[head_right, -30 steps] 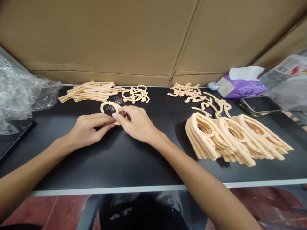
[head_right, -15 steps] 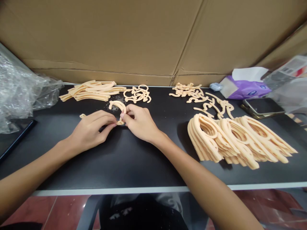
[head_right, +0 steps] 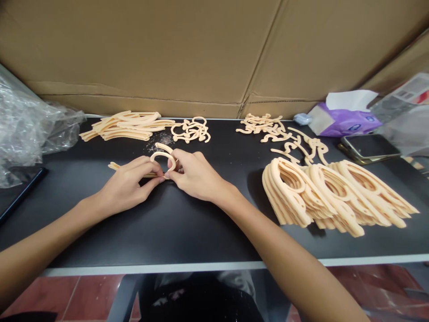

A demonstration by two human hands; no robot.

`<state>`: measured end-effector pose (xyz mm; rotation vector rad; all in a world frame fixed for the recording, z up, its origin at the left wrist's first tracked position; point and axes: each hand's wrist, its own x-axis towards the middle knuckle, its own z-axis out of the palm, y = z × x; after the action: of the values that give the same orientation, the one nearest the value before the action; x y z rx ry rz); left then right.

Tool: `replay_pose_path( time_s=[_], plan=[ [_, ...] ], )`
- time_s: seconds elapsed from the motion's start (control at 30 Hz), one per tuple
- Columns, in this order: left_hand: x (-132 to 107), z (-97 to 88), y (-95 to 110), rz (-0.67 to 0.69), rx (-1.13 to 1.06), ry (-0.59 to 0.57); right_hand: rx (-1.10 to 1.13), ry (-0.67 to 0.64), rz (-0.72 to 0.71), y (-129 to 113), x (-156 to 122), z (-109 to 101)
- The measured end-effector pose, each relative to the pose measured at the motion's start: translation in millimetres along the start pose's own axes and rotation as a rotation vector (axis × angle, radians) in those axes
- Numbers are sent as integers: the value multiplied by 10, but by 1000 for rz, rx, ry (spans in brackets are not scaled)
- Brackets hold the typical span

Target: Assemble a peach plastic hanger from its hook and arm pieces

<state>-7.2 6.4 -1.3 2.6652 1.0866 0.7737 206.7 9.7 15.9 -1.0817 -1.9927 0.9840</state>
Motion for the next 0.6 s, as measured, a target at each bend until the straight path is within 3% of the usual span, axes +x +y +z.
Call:
replay_pose_path(
  time_s=[0.33, 0.6],
  plan=[
    [-6, 10, -6, 36, -66, -19, -141, 0, -44, -39, -11, -3],
    [6, -16, 49, 59, -49, 67, 19, 55, -1, -16, 11, 47]
  ],
)
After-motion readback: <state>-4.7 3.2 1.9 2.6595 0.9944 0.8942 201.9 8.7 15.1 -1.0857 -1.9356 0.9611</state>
